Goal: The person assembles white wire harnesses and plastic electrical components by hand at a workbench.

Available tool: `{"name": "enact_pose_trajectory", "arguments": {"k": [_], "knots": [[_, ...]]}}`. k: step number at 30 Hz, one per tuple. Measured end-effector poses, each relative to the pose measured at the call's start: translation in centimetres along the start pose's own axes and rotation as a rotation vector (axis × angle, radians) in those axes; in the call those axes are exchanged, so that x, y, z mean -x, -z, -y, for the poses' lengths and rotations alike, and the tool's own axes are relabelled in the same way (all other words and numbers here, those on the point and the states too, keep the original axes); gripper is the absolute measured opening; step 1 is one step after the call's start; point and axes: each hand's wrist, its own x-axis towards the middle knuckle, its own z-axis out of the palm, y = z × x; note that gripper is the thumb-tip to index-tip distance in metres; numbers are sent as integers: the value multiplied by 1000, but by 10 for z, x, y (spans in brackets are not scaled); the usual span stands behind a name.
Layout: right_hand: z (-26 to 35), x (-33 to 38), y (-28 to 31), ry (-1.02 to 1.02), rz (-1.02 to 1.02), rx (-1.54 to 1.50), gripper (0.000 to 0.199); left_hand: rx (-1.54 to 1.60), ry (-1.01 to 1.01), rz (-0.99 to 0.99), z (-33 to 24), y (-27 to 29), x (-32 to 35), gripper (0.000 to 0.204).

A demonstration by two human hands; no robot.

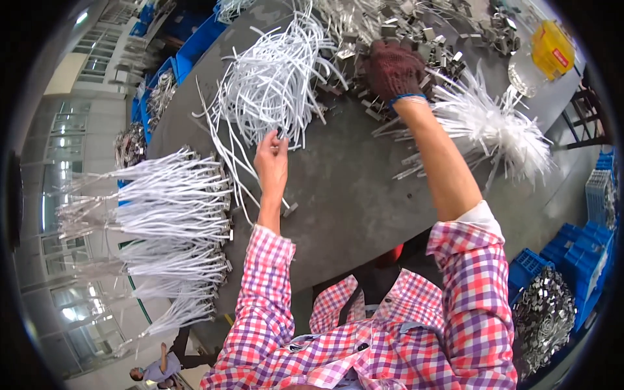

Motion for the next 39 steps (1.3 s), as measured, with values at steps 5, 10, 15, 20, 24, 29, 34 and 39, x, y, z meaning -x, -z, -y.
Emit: {"name": "enact_pose_trajectory", "arguments": {"k": [5,10,15,20,24,29,34,39], "knots": [[-2,7,16,15,-147,-146,21,-266,-51,58,4,-25,-31,24],[-5,60,71,82,-235,-355,12,545,320,93,-26,10,-5,24],[-9,186,124,-361,321,-1210,28,972,596,431,-77,-23,89,24],[-36,311,159,-64,270,-870,31,1250,637,588,-116,-74,128,24],[-79,382,187,1,644,-597,31,1367,612,586,-130,-73,125,22],[-110,428,208,-8,660,-412,29,1288,534,320,-121,-35,103,18],[-115,440,213,74,641,-366,27,1147,398,64,-100,13,65,16],[-122,449,210,67,588,-361,32,1092,295,40,-100,38,52,18]]}}
